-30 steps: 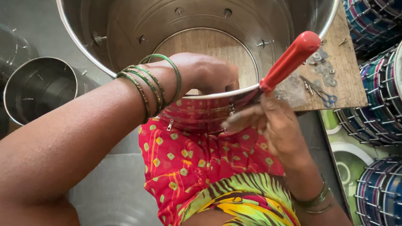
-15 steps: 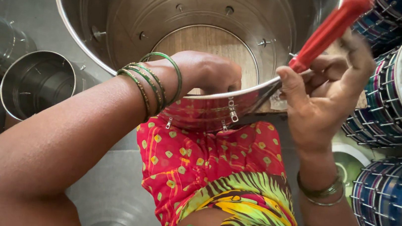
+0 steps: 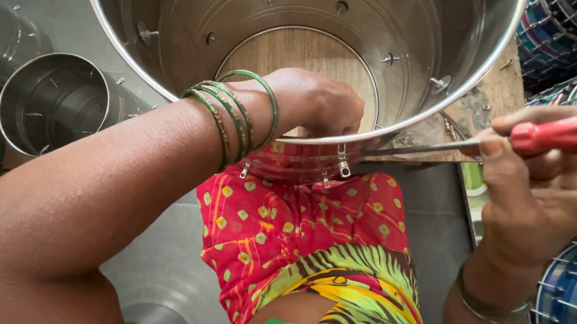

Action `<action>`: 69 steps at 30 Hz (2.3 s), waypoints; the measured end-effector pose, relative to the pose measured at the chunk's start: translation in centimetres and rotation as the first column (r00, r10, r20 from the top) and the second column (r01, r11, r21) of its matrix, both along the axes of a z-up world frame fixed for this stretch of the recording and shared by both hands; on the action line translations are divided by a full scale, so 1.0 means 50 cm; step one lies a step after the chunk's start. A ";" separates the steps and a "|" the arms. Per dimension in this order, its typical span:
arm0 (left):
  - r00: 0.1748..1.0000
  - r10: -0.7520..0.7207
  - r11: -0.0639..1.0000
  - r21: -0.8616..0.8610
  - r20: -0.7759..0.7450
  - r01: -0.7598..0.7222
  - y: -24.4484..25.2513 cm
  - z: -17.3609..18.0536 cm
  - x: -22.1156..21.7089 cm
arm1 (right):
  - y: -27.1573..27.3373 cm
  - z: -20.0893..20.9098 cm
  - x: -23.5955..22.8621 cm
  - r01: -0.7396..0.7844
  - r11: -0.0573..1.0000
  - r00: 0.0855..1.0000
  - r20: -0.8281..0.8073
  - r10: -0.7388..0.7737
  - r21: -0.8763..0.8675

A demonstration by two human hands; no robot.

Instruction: The person uses a red-handled screwdriver to tighten bolts around the rim of a large metal drum shell. They rotate the drum periodically to access different bolts and continue tightening them throughout the clip.

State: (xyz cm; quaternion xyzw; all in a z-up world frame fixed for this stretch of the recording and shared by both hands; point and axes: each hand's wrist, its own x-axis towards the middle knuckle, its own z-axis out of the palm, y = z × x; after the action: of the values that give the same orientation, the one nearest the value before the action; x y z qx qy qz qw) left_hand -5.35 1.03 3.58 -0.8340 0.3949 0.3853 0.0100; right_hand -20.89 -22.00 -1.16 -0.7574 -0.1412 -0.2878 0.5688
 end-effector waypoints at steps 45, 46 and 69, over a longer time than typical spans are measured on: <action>0.750 0.224 0.968 0.055 -0.623 -0.244 0.024 -0.114 0.066 | 0.200 -0.197 -0.006 0.038 0.961 0.590 -0.782 0.199 0.274; 0.737 0.220 0.969 0.054 -0.639 -0.242 0.023 -0.112 0.064 | 0.200 -0.189 -0.008 -0.029 0.996 0.772 -0.631 0.076 0.084; 0.906 0.149 0.987 0.008 -0.396 -0.159 -0.002 -0.067 0.062 | 0.165 -0.114 0.039 -0.091 0.765 0.994 -0.101 0.035 -0.638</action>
State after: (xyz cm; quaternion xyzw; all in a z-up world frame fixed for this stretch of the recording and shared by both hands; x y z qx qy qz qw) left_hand -2.26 0.92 0.21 -0.7675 0.3263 0.5406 -0.1103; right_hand -18.95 -13.74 -6.87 -0.9121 -0.2325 -0.1715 0.2909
